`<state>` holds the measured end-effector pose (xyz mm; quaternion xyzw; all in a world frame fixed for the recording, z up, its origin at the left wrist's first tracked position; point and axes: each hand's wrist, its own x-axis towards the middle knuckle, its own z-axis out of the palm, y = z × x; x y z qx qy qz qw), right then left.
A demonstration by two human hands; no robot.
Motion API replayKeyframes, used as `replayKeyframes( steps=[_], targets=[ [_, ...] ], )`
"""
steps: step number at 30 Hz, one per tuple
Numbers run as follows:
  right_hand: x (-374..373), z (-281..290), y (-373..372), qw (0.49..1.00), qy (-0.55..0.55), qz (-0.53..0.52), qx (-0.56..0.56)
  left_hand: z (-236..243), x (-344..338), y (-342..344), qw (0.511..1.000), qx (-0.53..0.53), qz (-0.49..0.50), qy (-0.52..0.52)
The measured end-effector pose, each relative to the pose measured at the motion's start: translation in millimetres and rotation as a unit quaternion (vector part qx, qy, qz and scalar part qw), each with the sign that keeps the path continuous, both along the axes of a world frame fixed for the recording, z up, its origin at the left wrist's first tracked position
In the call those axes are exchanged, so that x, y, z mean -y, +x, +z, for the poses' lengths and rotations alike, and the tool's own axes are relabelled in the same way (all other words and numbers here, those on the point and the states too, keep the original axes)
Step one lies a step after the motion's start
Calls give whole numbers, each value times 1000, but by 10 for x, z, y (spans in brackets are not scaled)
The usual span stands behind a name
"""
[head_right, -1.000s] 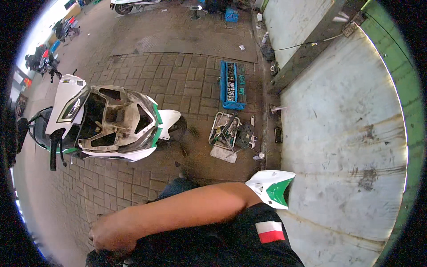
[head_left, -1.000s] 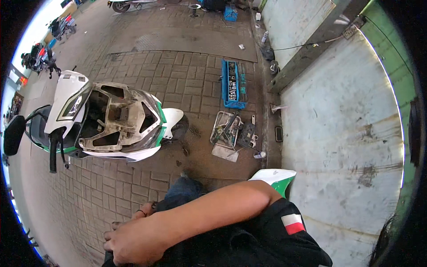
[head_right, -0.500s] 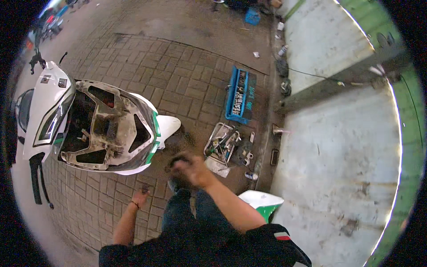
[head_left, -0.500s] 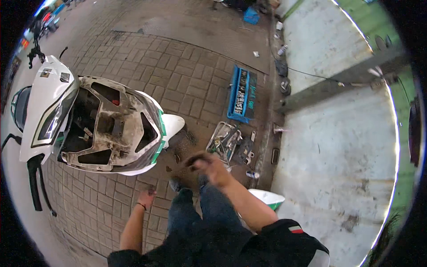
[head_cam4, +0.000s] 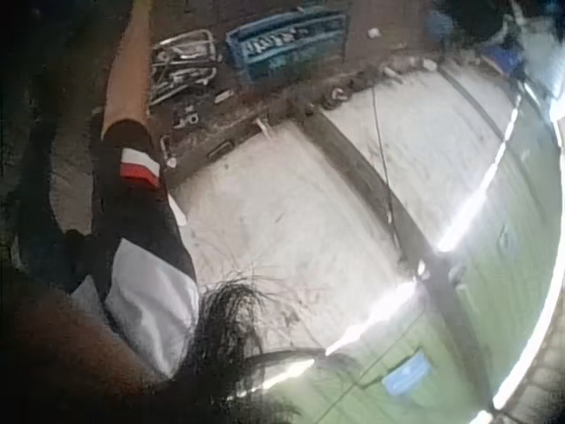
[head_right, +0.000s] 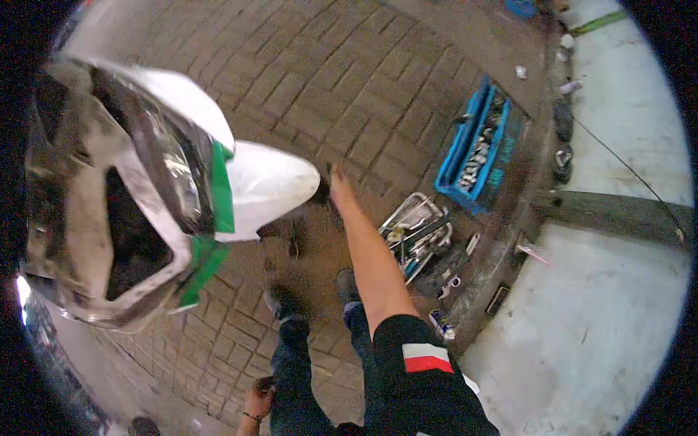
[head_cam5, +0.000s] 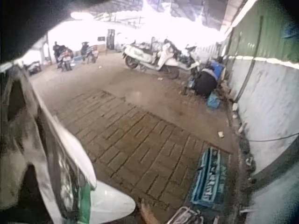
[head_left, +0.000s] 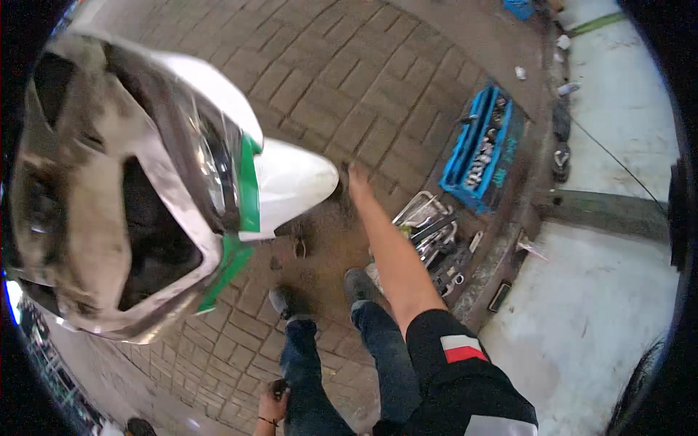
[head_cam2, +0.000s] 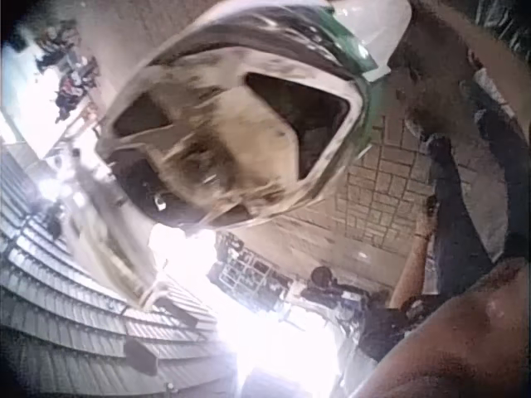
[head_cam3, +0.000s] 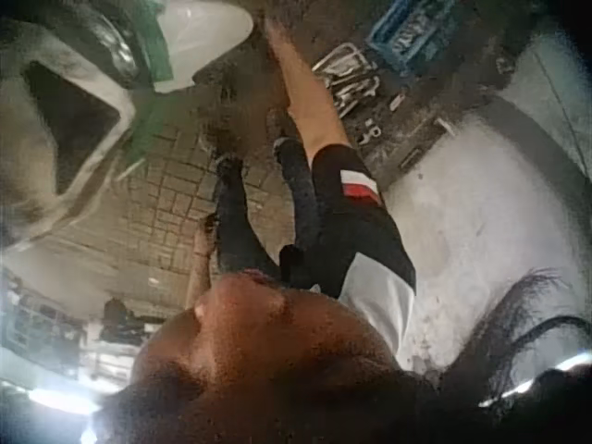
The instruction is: The person fills out a form on the seat of a scooter using a pen, then picks up a plastic panel and aligns it to the front of a scooter, and finally secures a license plate holder to the front of the scooter using a T-handle socket wrench.
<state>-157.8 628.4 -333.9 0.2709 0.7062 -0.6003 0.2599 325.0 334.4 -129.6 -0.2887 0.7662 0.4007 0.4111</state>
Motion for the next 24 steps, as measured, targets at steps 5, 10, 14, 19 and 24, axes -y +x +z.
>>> replayKeyframes(
  steps=[5,10,14,19,24],
  targets=[
    [336,-678,398,993,-107,37,-40,-418,-284,-471,997,-43,-54,-39],
    [185,-338,1371,968,6,215,-127,-1543,-515,-1427,990,-139,32,21],
    [428,-250,1812,911,-29,353,-209,-2851,-289,-1468,949,-263,77,156],
    [571,-209,2146,893,-66,404,-186,-3170,18,-1101,892,-371,-242,-87],
    [763,-339,2539,924,-3,316,-213,-3161,263,-873,887,-289,-332,-139]
  ],
)
